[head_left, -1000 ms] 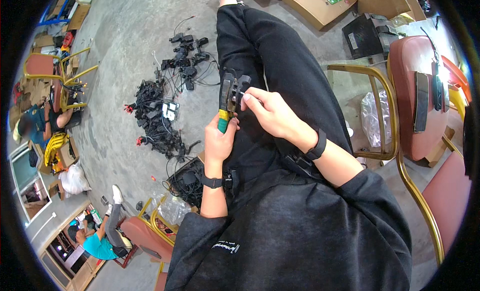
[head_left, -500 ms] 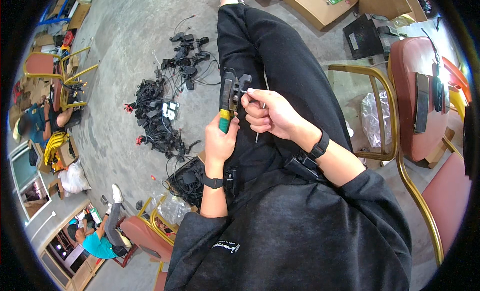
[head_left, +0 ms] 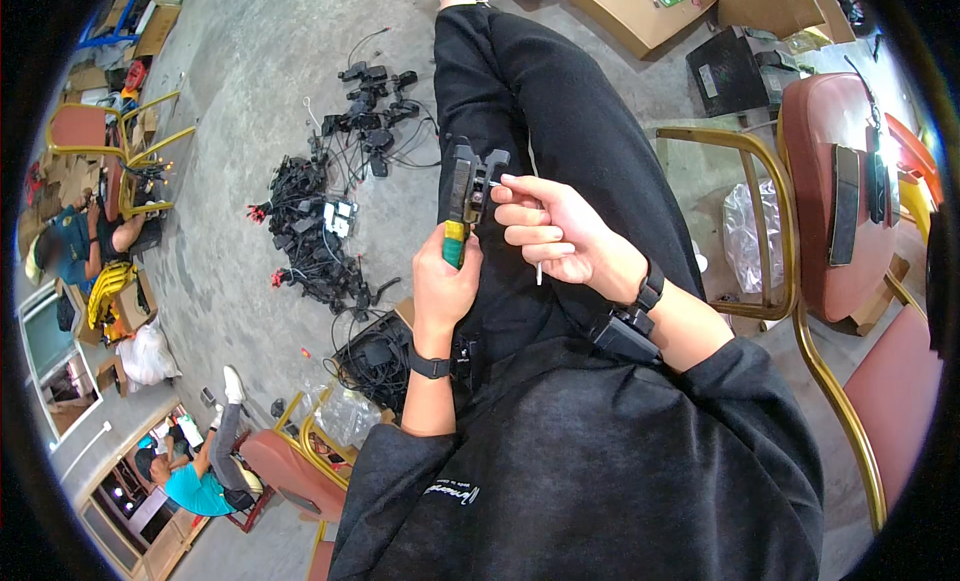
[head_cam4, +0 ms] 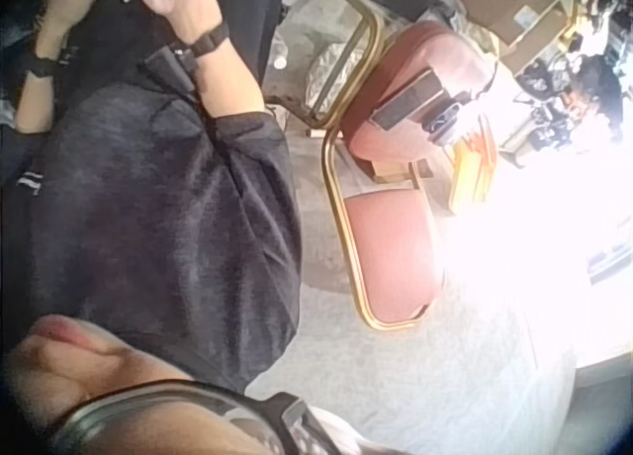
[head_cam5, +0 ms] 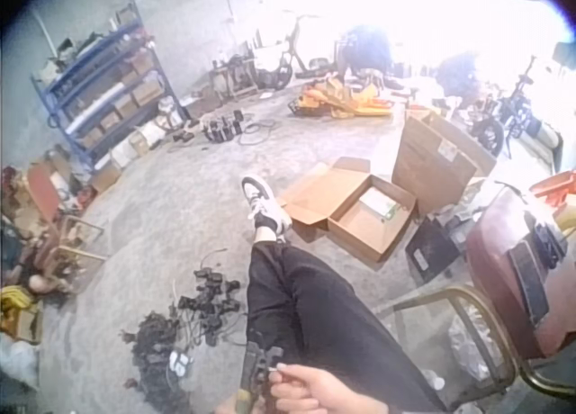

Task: Stripping a wire and preparing an electronic connector housing.

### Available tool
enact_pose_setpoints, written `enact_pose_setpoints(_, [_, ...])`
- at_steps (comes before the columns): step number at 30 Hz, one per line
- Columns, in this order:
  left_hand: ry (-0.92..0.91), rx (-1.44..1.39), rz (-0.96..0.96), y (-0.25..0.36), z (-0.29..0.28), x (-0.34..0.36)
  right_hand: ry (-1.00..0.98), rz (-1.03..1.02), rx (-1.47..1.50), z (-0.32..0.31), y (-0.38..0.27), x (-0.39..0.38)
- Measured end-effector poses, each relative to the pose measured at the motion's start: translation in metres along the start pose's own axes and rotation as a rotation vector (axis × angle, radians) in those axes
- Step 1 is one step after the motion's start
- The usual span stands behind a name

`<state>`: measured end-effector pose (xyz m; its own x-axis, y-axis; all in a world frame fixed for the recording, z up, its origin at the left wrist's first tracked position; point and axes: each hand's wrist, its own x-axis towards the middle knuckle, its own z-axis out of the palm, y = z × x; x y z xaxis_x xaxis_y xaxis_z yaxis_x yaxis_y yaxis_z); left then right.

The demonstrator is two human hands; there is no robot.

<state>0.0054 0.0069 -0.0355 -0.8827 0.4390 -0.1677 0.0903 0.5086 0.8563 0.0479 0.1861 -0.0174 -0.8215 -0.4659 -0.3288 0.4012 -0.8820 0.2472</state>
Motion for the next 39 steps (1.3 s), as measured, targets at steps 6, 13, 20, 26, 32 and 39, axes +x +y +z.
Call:
enact_pose_setpoints(6, [-0.009,-0.050,0.017,-0.006,-0.002,-0.002,0.165,-0.260,-0.590,0.010,0.014,-0.002])
enact_pose_setpoints(13, [-0.065,-0.258,-0.031,-0.008,-0.008,-0.005,0.306,-0.844,-1.888,0.013,0.016,-0.004])
enact_pose_setpoints(20, [-0.017,-0.472,-0.120,-0.013,-0.009,-0.007,0.131,-1.057,-1.924,0.003,0.009,-0.001])
enact_pose_setpoints(26, [0.016,-0.498,-0.135,-0.013,-0.010,-0.008,0.438,-1.271,-2.212,0.015,0.010,-0.008])
enact_pose_setpoints(32, [0.014,-0.444,-0.107,-0.014,-0.008,-0.008,0.226,-0.358,-0.974,0.017,0.018,-0.009])
enact_pose_setpoints(39, [-0.008,-0.304,-0.106,-0.002,-0.009,-0.007,0.117,-0.287,-0.617,0.011,0.025,0.003])
